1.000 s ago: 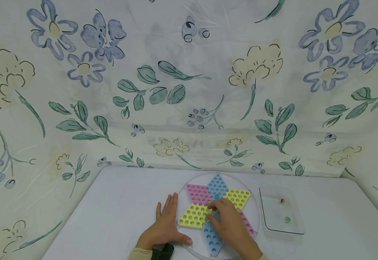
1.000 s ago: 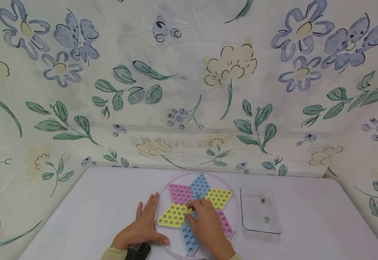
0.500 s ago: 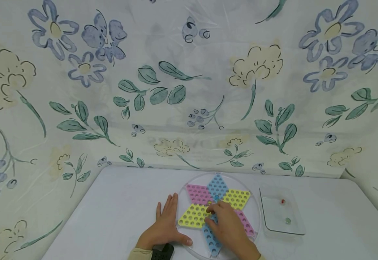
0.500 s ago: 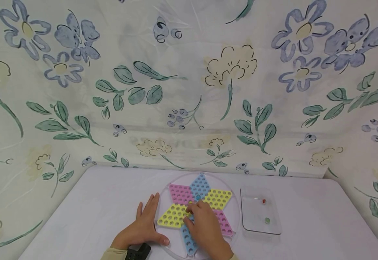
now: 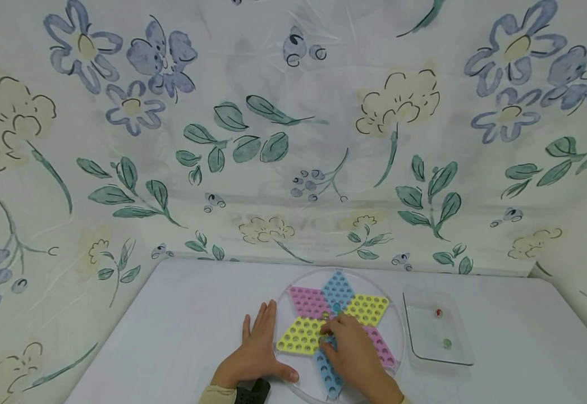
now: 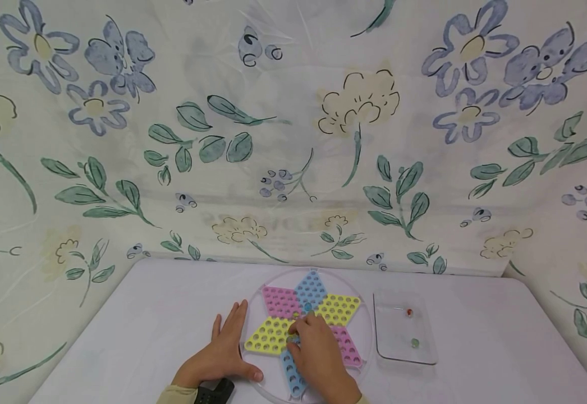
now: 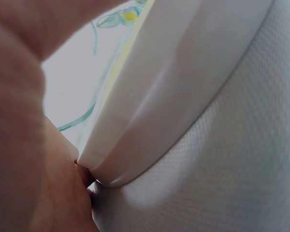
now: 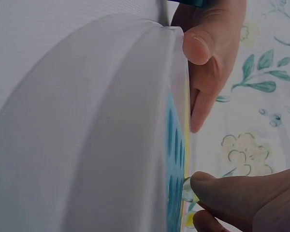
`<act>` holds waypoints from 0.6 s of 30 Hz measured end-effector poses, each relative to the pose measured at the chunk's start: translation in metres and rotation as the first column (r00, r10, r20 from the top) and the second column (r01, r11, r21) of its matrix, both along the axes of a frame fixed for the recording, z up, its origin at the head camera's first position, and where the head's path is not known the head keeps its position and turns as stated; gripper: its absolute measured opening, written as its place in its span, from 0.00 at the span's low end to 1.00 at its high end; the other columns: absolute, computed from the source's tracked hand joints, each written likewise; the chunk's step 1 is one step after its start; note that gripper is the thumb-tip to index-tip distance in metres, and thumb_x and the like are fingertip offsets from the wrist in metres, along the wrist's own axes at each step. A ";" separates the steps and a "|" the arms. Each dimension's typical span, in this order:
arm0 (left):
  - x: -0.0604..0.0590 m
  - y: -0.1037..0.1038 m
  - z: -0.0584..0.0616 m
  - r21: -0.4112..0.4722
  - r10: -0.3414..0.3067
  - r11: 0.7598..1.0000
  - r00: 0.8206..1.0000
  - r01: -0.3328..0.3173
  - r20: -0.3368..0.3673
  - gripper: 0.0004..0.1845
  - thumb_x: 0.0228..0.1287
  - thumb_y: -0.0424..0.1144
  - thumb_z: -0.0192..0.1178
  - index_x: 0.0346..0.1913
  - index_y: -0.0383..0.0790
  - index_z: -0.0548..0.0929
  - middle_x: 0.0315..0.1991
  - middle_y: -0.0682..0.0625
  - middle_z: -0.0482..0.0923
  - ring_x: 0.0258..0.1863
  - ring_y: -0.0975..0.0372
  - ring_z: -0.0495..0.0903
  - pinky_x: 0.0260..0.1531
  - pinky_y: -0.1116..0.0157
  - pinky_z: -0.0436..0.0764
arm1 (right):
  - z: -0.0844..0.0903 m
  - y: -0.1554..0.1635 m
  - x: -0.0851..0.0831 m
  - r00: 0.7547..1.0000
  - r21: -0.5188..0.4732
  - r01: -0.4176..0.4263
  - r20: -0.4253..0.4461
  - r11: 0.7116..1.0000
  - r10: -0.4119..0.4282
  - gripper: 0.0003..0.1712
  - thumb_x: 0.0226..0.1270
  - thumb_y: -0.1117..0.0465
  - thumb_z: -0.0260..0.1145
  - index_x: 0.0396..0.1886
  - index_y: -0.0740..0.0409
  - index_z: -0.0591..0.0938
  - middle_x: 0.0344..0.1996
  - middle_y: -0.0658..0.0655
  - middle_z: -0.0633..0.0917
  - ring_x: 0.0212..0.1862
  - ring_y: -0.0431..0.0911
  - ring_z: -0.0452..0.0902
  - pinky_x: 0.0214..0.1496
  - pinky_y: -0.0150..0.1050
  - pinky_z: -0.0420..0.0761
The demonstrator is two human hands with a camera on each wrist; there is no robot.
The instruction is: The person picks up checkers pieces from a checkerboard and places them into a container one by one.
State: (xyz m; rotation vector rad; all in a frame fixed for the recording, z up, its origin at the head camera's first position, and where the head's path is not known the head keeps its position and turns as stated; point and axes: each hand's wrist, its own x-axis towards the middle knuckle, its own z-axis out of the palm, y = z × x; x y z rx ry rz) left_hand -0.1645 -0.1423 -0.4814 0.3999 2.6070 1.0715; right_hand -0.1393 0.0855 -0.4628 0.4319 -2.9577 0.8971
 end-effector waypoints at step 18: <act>0.000 0.000 0.000 0.007 -0.005 1.000 1.000 0.005 -0.001 0.80 0.36 0.58 0.83 0.78 0.24 0.38 0.79 0.30 0.36 0.79 0.41 0.31 0.69 0.38 0.24 | 0.001 -0.001 0.000 0.999 0.009 -0.004 0.041 1.000 0.004 0.09 0.61 0.60 0.75 0.41 0.51 0.86 0.41 0.48 0.79 0.49 0.47 0.77 0.55 0.50 0.79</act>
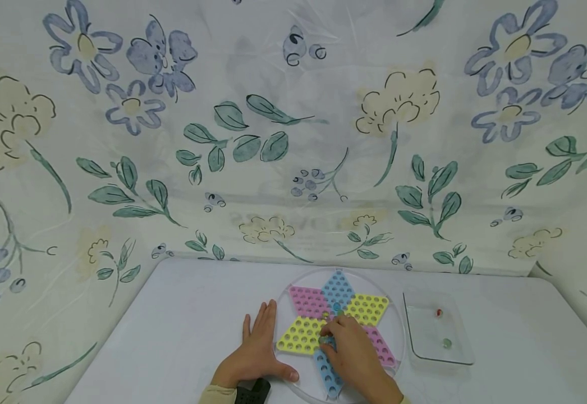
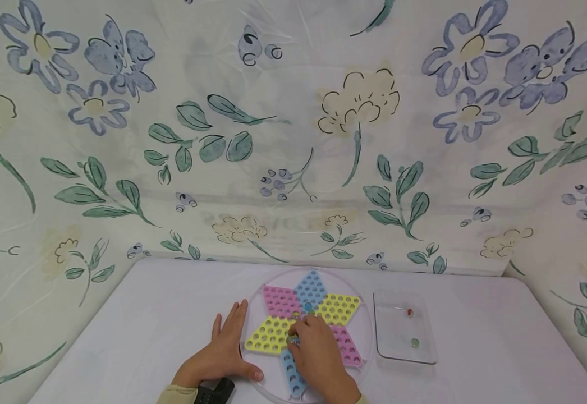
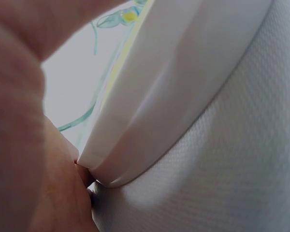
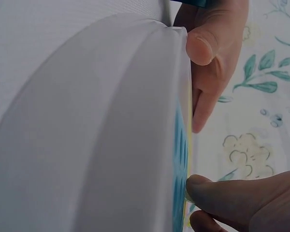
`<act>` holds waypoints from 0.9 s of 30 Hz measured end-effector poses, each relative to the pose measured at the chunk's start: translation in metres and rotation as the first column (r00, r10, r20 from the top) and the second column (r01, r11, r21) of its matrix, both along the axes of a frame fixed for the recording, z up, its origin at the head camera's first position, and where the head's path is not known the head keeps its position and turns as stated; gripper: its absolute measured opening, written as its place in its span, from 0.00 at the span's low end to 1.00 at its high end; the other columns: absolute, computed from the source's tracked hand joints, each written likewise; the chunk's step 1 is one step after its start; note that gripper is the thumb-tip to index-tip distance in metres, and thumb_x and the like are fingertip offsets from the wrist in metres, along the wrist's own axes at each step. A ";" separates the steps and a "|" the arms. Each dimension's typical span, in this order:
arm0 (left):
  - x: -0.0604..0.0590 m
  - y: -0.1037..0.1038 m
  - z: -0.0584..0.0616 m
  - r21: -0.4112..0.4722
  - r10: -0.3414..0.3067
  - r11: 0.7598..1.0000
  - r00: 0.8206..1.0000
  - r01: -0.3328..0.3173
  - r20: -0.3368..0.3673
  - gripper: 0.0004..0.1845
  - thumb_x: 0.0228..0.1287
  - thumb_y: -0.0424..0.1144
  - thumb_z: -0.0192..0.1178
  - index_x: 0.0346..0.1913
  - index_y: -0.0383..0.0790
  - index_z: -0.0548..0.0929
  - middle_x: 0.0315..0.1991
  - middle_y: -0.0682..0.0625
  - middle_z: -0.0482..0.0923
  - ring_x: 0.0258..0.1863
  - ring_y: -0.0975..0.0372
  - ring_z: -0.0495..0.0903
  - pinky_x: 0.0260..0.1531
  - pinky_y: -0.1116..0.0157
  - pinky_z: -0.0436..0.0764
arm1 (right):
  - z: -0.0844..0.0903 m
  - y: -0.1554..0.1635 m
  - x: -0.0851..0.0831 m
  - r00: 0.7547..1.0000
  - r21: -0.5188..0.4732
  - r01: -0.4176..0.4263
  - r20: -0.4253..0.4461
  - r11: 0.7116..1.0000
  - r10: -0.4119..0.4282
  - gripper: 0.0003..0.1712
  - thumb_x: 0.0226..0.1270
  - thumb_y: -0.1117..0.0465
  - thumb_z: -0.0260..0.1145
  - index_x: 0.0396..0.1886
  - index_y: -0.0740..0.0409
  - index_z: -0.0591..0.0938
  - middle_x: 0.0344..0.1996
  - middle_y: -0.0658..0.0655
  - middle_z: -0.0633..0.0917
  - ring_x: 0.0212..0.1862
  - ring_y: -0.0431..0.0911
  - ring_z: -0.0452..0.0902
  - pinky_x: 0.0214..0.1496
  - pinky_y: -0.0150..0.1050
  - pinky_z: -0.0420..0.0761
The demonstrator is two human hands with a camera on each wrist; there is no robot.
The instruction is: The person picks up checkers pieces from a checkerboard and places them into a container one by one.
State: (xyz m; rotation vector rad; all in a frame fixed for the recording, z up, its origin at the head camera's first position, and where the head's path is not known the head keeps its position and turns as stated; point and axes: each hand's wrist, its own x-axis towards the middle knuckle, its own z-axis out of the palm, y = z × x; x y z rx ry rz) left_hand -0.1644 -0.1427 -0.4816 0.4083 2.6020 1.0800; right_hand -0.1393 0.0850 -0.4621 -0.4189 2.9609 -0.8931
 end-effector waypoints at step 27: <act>0.000 -0.001 0.000 0.011 -0.006 1.000 1.000 0.006 0.002 0.79 0.36 0.58 0.83 0.78 0.24 0.37 0.79 0.30 0.35 0.79 0.40 0.31 0.69 0.37 0.23 | 0.002 -0.002 0.001 0.999 -0.039 0.036 -0.006 0.999 -0.036 0.08 0.63 0.62 0.73 0.41 0.51 0.85 0.41 0.48 0.79 0.50 0.47 0.76 0.54 0.49 0.80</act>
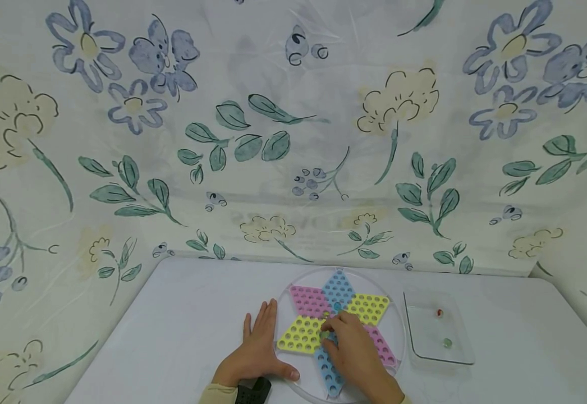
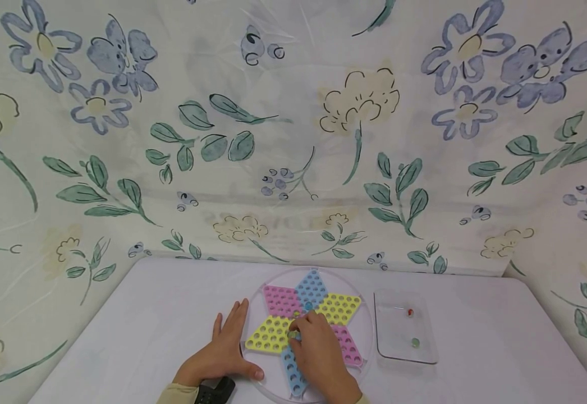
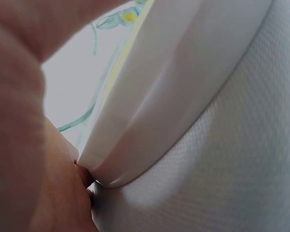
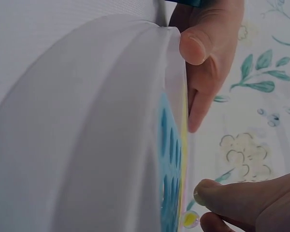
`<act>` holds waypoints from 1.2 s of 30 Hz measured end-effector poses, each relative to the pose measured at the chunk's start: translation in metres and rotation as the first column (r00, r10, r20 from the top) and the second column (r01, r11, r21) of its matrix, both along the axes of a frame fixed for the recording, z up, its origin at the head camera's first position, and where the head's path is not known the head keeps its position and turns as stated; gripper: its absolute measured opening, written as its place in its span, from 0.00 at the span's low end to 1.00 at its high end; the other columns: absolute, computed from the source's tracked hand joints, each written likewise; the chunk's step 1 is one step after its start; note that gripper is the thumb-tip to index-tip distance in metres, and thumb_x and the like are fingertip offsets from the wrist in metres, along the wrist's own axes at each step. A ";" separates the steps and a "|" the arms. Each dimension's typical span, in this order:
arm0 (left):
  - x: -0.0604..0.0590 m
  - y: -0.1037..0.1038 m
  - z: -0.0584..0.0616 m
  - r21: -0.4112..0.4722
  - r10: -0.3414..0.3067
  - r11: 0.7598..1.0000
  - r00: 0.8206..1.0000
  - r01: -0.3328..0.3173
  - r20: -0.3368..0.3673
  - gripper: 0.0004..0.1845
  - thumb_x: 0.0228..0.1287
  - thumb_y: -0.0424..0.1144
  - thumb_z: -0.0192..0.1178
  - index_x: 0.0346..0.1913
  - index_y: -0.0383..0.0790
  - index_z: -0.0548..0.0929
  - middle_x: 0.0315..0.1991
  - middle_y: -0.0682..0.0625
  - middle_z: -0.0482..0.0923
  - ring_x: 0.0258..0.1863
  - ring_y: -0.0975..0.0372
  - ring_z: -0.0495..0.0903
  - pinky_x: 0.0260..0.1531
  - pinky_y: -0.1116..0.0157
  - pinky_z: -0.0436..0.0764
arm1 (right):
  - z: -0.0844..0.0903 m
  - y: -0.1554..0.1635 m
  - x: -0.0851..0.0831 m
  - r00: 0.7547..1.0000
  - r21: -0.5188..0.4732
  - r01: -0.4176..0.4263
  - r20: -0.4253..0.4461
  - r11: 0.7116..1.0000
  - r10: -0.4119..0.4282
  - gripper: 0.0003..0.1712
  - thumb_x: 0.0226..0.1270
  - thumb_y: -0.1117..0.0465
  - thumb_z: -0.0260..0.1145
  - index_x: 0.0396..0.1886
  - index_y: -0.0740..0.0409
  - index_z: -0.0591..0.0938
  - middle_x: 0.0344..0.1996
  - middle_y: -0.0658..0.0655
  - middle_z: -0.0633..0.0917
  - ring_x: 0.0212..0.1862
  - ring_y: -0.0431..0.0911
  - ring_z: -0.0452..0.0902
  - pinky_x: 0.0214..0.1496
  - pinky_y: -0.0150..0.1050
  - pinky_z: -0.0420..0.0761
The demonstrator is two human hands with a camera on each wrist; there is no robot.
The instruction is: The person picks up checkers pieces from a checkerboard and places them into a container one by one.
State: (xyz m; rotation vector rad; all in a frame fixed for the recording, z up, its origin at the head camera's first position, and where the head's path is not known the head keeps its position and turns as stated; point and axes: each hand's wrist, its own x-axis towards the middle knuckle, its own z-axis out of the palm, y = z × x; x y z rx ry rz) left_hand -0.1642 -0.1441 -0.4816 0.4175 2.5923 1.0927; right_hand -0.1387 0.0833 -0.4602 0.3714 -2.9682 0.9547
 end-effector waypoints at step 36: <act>0.000 0.000 0.002 -0.004 -0.003 1.000 1.000 0.003 0.018 0.80 0.35 0.59 0.83 0.78 0.25 0.38 0.79 0.30 0.36 0.79 0.41 0.30 0.69 0.38 0.23 | 0.014 0.022 -0.006 0.990 -0.055 0.081 -0.111 0.995 -0.086 0.09 0.63 0.66 0.72 0.43 0.56 0.86 0.39 0.50 0.82 0.45 0.44 0.78 0.47 0.44 0.82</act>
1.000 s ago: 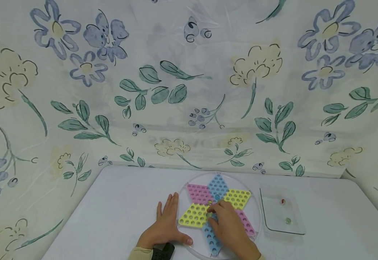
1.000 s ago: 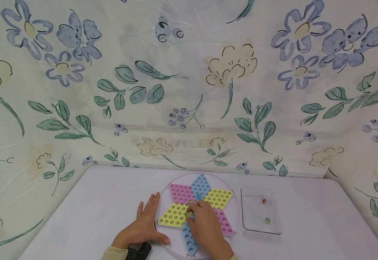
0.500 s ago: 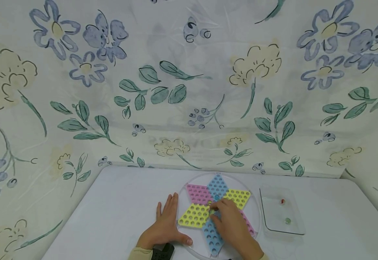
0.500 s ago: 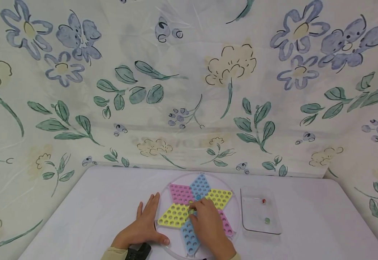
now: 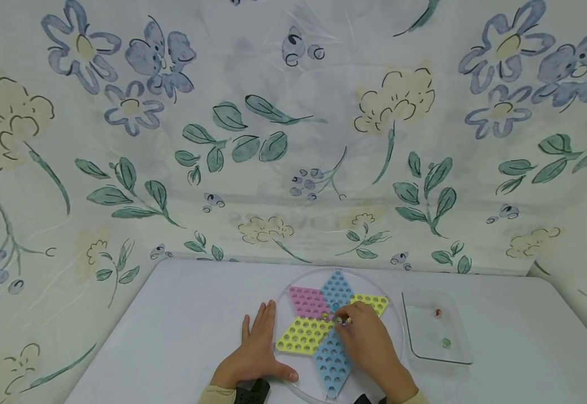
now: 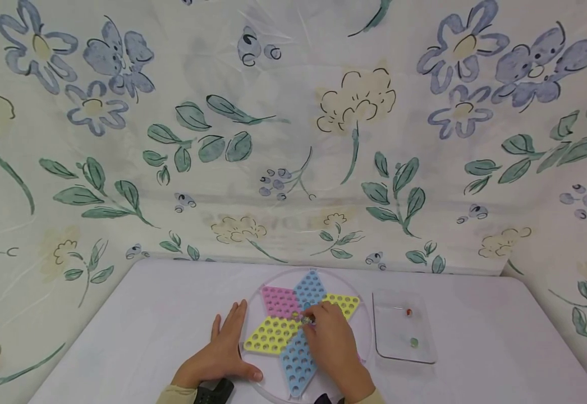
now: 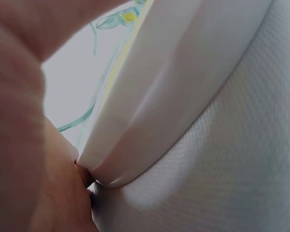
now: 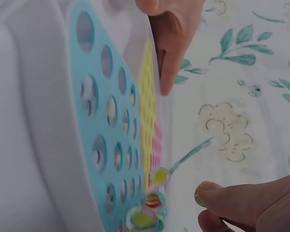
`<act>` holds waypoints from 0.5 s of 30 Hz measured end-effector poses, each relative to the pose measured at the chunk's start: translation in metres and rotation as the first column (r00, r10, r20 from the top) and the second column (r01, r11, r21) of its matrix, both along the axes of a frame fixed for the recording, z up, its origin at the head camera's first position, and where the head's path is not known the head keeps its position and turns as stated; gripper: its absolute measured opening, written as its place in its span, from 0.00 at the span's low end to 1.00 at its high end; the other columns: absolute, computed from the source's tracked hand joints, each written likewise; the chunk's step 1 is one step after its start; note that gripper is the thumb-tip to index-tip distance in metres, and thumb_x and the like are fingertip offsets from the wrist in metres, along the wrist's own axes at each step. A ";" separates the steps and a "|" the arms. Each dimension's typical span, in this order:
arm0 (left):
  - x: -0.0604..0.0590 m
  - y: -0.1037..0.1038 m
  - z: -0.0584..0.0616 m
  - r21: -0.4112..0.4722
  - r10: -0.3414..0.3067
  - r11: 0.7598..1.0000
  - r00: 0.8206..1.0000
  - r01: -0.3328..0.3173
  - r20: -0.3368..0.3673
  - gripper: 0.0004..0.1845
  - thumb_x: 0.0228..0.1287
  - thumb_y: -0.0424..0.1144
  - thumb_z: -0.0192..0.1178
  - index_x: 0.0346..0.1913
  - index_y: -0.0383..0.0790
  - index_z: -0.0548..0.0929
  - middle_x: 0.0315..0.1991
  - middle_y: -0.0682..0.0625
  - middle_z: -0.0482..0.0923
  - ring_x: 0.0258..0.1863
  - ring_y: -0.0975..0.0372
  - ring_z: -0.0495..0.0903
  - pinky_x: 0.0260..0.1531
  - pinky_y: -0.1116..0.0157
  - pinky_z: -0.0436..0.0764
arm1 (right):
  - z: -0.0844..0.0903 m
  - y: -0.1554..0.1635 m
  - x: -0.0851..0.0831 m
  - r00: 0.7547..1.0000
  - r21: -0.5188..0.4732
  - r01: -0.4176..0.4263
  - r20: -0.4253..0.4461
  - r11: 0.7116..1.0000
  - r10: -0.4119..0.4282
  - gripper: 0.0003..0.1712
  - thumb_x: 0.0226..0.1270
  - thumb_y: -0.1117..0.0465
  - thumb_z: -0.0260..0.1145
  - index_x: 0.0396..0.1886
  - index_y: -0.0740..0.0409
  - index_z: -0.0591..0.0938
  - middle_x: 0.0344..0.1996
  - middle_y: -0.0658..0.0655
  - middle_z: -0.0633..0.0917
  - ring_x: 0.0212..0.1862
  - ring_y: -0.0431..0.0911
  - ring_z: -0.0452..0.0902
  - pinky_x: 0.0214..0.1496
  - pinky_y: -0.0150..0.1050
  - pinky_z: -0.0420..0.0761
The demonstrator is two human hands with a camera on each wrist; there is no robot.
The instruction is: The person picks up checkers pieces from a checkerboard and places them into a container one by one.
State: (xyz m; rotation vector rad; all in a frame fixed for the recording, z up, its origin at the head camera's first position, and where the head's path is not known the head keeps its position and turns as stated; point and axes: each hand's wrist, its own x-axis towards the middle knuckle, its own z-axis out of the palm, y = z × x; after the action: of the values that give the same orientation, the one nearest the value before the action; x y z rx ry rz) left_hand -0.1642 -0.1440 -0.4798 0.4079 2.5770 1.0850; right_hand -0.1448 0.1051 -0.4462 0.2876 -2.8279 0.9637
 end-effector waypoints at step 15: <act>0.000 0.000 -0.001 0.005 -0.004 1.000 1.000 0.004 -0.001 0.80 0.36 0.59 0.83 0.78 0.25 0.37 0.79 0.30 0.35 0.79 0.40 0.30 0.68 0.38 0.22 | 0.008 0.021 -0.007 0.998 -0.059 0.044 -0.039 0.997 -0.046 0.09 0.62 0.67 0.73 0.42 0.60 0.86 0.39 0.53 0.84 0.43 0.46 0.79 0.44 0.45 0.81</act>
State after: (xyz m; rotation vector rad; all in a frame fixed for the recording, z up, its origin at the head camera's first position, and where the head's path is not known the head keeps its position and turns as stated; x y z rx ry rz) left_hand -0.1644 -0.1444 -0.4804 0.4150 2.5733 1.0902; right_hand -0.1517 0.1260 -0.4383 0.2328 -2.7520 1.0173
